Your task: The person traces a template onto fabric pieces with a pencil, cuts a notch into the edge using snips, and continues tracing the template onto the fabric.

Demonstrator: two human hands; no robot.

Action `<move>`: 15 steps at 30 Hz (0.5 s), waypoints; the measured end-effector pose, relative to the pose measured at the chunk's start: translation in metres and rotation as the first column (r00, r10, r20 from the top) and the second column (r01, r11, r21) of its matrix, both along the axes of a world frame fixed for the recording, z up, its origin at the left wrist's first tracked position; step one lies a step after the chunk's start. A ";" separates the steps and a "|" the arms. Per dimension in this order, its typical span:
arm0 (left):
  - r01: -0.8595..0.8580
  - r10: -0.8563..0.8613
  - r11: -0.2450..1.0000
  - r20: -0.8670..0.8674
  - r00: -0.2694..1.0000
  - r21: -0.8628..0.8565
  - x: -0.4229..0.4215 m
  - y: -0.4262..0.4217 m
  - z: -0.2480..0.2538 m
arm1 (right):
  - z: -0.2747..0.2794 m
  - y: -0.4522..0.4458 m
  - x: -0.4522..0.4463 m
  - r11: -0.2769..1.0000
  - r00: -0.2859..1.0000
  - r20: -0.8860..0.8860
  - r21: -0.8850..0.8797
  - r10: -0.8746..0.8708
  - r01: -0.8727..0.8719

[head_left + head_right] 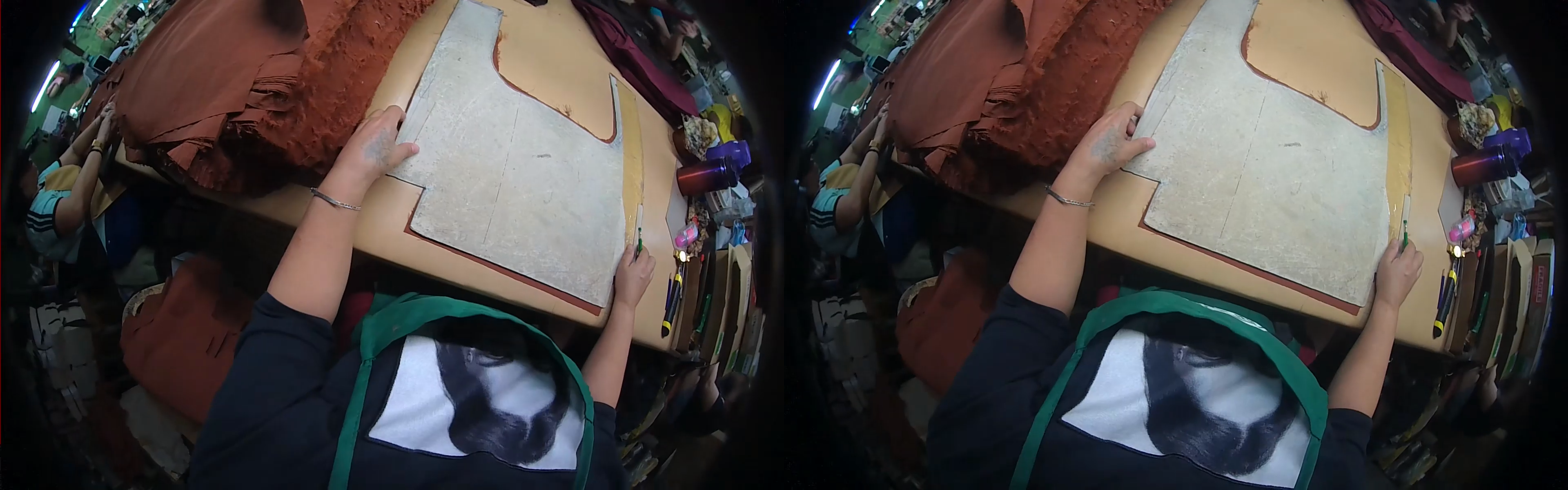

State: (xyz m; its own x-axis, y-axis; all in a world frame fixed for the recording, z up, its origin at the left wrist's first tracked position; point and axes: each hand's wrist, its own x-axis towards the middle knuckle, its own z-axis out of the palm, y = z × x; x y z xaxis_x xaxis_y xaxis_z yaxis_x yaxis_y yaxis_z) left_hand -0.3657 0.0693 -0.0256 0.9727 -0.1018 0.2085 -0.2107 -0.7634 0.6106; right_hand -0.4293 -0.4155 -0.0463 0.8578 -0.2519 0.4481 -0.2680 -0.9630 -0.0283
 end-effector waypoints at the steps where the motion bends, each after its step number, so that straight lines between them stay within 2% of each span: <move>1: -0.005 0.005 1.000 0.041 0.999 -0.004 0.000 0.001 -0.005 | 0.001 0.000 0.000 1.000 1.000 -0.008 -0.007 -0.001 0.001; 2: -0.011 0.012 1.000 0.082 0.997 -0.007 0.000 0.001 -0.010 | 0.002 0.001 0.000 1.000 1.000 -0.015 -0.014 -0.001 0.001; 11: -0.034 0.032 0.999 -0.075 0.997 -0.018 0.003 -0.001 0.006 | 0.000 -0.001 0.001 1.000 1.000 -0.002 -0.028 0.009 -0.009; 15: -0.036 0.032 0.999 -0.094 0.995 -0.040 0.004 -0.001 0.005 | -0.002 -0.003 0.002 1.000 1.000 -0.020 -0.025 0.000 0.000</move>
State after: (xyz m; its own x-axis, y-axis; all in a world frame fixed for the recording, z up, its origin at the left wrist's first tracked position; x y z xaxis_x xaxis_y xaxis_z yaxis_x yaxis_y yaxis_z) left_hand -0.3616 0.0683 -0.0207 0.9909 -0.0610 0.1200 -0.1254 -0.7426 0.6579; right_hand -0.4277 -0.4190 -0.0482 0.8665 -0.2406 0.4373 -0.2680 -0.9634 0.0011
